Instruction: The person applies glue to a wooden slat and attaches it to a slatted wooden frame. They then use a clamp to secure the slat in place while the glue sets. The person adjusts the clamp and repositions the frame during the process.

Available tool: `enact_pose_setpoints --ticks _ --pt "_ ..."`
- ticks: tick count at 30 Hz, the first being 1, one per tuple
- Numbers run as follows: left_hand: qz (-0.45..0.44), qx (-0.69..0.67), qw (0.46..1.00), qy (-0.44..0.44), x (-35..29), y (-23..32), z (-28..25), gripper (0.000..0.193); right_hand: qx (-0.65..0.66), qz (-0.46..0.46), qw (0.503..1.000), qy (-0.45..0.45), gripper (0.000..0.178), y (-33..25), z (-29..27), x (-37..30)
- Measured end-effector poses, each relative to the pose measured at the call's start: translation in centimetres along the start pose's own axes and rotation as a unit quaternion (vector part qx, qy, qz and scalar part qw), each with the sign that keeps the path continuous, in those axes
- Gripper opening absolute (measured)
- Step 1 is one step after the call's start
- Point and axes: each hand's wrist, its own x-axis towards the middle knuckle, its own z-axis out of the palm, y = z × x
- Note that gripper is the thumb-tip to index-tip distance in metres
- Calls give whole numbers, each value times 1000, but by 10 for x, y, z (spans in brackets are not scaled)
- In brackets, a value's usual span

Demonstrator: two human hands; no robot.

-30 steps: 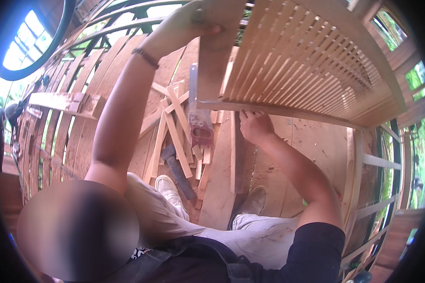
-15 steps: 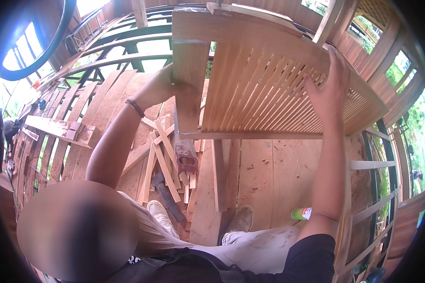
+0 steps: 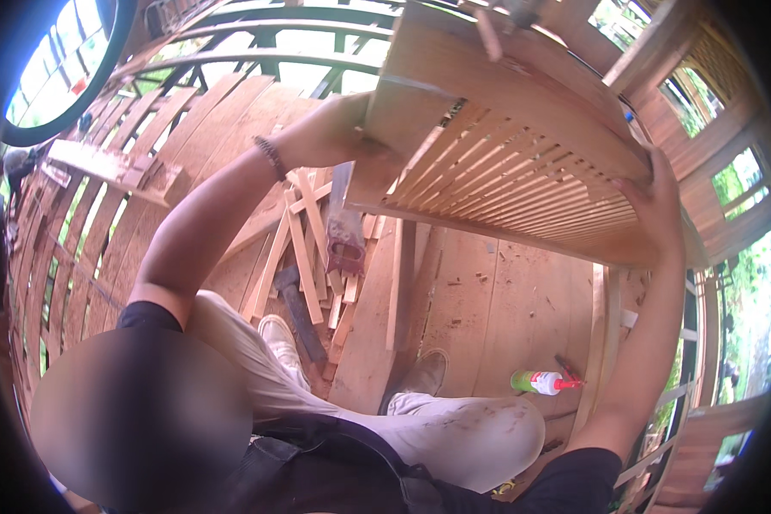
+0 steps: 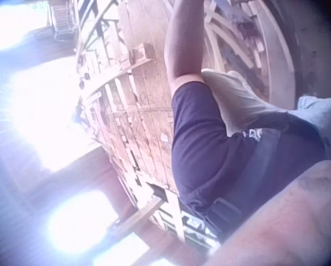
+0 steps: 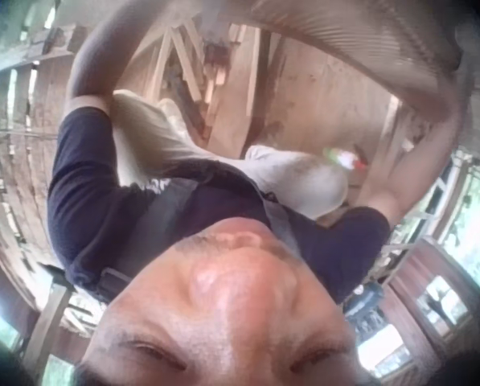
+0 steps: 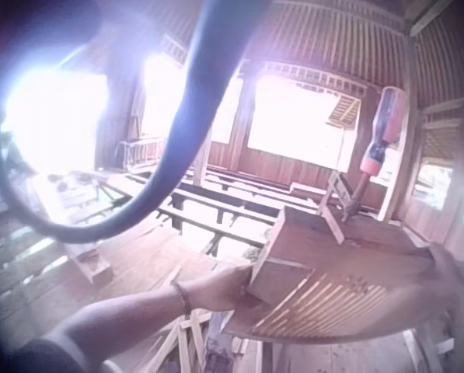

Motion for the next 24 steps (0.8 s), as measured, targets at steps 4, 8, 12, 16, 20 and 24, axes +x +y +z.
enact_pose_setpoints --ticks 4,8,12,16,20,24 --pt "17 27 999 11 0 -2 4 56 2 26 1000 -17 49 -2 -6 -8" --pt "19 57 998 10 -3 -7 2 56 -11 51 999 -15 50 -7 -1 -17" --pt "16 79 997 7 -3 -14 -4 54 -22 46 999 19 53 -18 11 -28" --pt "20 77 996 32 7 -38 6 57 -60 24 997 53 54 -27 22 -39" --pt "27 95 994 41 7 -46 3 55 -83 32 995 33 52 -46 30 -47" --pt "30 90 995 42 8 -55 2 48 -76 74 994 -39 47 -67 34 -52"
